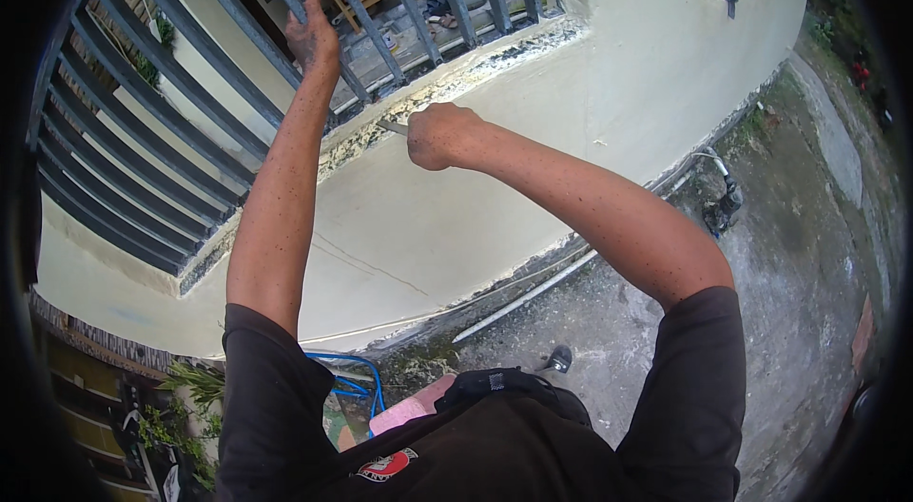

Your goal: Scraping off old material or debris from a concrete ledge near window bars using a utility knife.

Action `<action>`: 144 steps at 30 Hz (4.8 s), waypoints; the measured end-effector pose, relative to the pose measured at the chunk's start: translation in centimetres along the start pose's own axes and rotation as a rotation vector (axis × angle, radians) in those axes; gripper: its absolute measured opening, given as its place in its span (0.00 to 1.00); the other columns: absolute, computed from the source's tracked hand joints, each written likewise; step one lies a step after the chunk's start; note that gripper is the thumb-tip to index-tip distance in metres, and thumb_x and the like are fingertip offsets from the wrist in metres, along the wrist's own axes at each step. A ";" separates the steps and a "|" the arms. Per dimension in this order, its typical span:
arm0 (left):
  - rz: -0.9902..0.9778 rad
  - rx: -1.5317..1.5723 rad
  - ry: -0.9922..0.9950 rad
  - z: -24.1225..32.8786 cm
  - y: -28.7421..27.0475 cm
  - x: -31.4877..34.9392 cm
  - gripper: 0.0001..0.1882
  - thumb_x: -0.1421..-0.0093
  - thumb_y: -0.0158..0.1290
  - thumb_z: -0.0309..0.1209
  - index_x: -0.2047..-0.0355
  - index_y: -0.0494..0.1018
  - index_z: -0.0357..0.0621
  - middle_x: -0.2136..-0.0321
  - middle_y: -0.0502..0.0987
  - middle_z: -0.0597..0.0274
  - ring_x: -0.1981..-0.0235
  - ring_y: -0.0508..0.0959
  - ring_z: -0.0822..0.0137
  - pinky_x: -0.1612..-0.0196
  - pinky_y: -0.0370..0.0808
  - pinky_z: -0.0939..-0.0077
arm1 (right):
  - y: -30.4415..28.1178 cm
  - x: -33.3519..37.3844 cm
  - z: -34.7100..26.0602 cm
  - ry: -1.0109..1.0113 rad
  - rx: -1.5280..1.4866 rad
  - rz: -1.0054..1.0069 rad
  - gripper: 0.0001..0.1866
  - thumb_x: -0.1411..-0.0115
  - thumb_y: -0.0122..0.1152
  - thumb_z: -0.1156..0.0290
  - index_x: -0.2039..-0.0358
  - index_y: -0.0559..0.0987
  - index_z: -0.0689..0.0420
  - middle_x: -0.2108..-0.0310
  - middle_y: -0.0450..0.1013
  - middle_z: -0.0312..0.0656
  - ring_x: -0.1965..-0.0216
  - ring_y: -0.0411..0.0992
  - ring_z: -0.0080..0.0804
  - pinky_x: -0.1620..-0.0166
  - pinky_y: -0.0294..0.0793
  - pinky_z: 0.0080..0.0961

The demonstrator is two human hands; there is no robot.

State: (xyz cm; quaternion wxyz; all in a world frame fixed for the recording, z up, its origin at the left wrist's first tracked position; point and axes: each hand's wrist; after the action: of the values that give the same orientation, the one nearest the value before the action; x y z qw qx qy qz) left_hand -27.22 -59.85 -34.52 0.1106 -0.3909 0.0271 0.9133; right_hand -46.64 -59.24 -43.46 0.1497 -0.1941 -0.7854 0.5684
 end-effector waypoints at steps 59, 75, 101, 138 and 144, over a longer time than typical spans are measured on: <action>-0.134 0.273 0.133 -3.2 -6.3 -4.6 0.35 0.37 0.51 0.55 0.43 0.68 0.35 0.64 0.79 0.33 0.60 0.79 0.37 0.58 0.75 0.48 | 2.3 -4.6 -16.2 0.372 0.577 0.230 0.12 0.38 0.51 0.72 0.64 0.82 0.61 0.64 0.81 0.51 0.59 0.81 0.45 0.56 0.82 0.37; -0.143 0.391 0.131 -2.9 -5.5 -3.8 0.38 0.36 0.49 0.55 0.35 0.61 0.41 0.52 0.76 0.35 0.52 0.77 0.39 0.51 0.73 0.52 | 2.5 -7.7 -14.5 0.381 0.597 0.251 0.11 0.40 0.50 0.74 0.63 0.81 0.63 0.67 0.80 0.52 0.63 0.81 0.48 0.61 0.81 0.40; -0.109 0.264 0.111 -4.4 -5.3 -4.4 0.33 0.38 0.53 0.54 0.47 0.69 0.34 0.60 0.78 0.31 0.56 0.77 0.35 0.54 0.73 0.47 | 3.2 -7.0 -15.2 0.416 0.578 0.259 0.13 0.37 0.51 0.70 0.62 0.84 0.57 0.61 0.81 0.47 0.58 0.81 0.42 0.58 0.82 0.34; -0.180 -0.064 0.764 -3.0 -13.9 -0.9 0.32 0.37 0.54 0.36 0.38 0.57 0.29 0.41 0.62 0.41 0.40 0.67 0.40 0.39 0.69 0.53 | 2.7 -2.0 -14.6 0.097 0.279 0.464 0.11 0.38 0.50 0.73 0.59 0.77 0.64 0.67 0.80 0.53 0.63 0.80 0.51 0.60 0.80 0.45; -0.063 -0.010 0.806 -3.4 -16.5 -2.4 0.34 0.36 0.52 0.31 0.34 0.51 0.31 0.37 0.56 0.38 0.33 0.55 0.42 0.32 0.59 0.55 | 4.5 -4.2 -18.8 0.171 0.350 0.360 0.11 0.38 0.52 0.70 0.62 0.82 0.59 0.64 0.81 0.50 0.60 0.81 0.43 0.57 0.81 0.37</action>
State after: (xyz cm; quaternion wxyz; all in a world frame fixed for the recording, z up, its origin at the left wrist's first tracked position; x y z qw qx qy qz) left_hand -19.58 -44.70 -34.53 0.1173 -0.7188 0.0516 0.6833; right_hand -33.75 -44.23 -42.02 0.1430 -0.3493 -0.6125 0.6946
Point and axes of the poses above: each hand's wrist, its own x-axis away from the middle knuckle, its own y-axis out of the palm, z = x × y
